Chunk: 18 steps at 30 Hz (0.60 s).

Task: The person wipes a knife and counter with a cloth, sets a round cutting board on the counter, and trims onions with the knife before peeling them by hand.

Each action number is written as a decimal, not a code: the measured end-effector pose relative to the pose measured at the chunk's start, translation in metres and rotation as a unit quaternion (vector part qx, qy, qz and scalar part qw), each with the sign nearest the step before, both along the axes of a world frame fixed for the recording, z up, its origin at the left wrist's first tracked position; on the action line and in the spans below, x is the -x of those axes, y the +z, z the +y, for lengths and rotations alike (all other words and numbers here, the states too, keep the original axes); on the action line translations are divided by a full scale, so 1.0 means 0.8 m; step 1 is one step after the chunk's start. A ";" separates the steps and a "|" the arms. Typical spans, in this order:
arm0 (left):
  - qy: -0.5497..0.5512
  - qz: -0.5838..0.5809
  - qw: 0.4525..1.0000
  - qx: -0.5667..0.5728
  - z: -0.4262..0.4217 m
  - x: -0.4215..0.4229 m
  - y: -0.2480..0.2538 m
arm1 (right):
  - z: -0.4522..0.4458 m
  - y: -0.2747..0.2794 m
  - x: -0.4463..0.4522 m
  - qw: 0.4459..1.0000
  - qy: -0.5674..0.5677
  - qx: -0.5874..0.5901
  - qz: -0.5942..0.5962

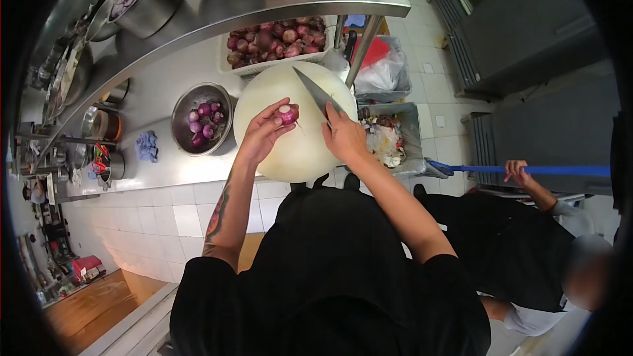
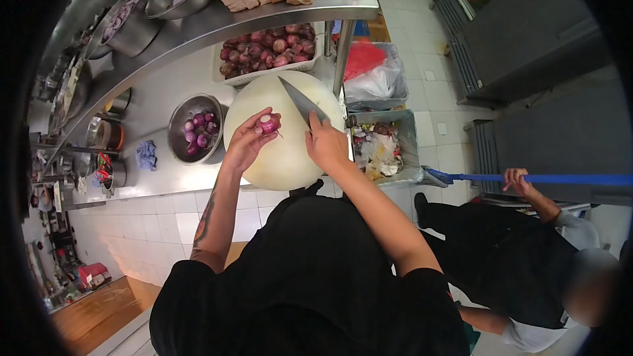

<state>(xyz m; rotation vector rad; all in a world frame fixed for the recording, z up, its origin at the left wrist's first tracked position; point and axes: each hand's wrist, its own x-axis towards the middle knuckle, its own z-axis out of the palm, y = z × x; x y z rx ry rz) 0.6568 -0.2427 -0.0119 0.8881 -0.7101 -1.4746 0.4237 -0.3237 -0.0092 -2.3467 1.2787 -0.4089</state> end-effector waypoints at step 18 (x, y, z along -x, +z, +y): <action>0.031 0.106 0.994 0.022 -0.021 0.058 -0.001 | -0.016 0.031 0.054 0.942 -0.062 -0.043 -0.327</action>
